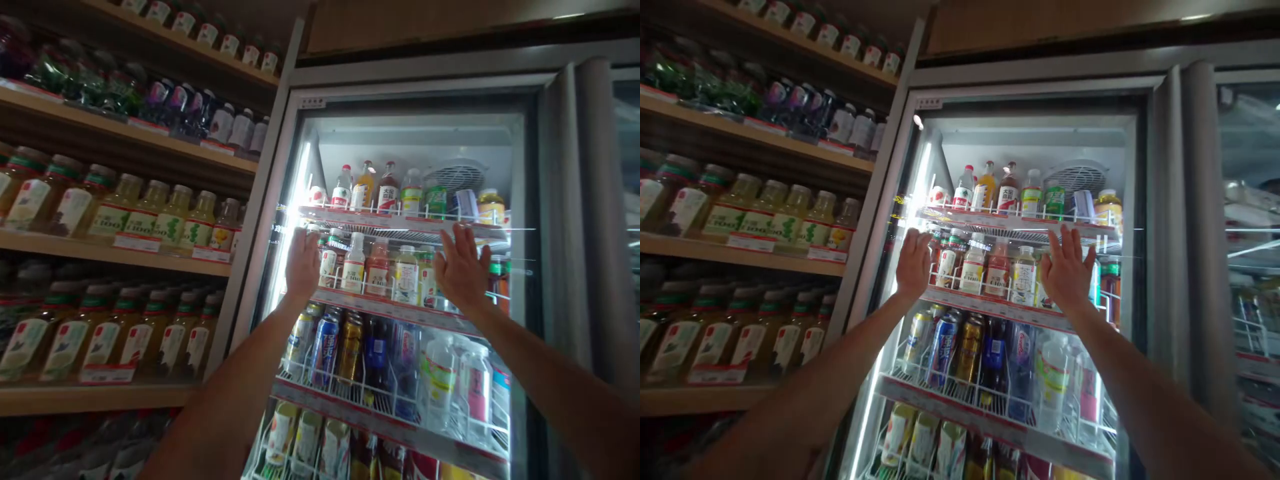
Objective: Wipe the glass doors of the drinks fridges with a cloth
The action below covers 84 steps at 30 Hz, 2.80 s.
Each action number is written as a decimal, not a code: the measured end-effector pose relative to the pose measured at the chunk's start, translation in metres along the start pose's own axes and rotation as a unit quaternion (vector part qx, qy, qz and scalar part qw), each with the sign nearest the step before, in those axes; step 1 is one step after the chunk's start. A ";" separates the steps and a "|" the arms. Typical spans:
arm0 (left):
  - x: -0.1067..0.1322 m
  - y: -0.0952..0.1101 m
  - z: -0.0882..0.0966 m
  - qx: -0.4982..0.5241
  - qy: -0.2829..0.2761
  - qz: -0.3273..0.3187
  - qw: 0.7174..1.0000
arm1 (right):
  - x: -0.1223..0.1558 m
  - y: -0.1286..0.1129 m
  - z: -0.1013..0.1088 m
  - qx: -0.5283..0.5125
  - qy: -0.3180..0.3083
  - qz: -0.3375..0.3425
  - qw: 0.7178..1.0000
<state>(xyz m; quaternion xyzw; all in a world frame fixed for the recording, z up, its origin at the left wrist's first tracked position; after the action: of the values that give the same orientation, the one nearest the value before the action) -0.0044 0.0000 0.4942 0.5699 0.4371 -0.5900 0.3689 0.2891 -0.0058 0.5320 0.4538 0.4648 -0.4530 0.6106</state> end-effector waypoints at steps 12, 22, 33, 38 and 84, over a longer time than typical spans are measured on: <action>0.053 0.014 0.007 0.012 -0.070 -0.082 0.994 | 0.034 0.000 -0.001 0.018 -0.012 -0.002 1.000; 0.085 0.051 -0.005 0.005 -0.130 -0.233 0.964 | 0.075 -0.011 -0.013 0.034 0.005 -0.016 0.999; 0.109 0.067 -0.006 0.006 -0.108 -0.253 0.962 | 0.115 -0.034 -0.010 0.009 -0.044 0.071 0.996; 0.109 0.031 0.007 -0.006 -0.067 -0.098 0.993 | 0.126 -0.023 -0.012 0.011 -0.043 0.058 0.997; 0.012 0.046 -0.016 0.012 -0.158 -0.249 0.955 | 0.062 -0.014 -0.006 0.010 -0.018 0.027 0.999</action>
<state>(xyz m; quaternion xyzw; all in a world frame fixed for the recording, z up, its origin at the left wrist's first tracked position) 0.0437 0.0000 0.4779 0.3467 0.4943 -0.7508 0.2680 0.2841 -0.0103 0.4681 0.4638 0.4371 -0.4490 0.6262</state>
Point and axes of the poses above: each hand's wrist, its own x-axis away from the middle knuckle, its own z-axis out of the back of the hand, y = z × x, the point moved 1 cm from there along -x, towards the middle knuckle, and after that the axes turned 11 degrees about -y, right-handed, at the moved point
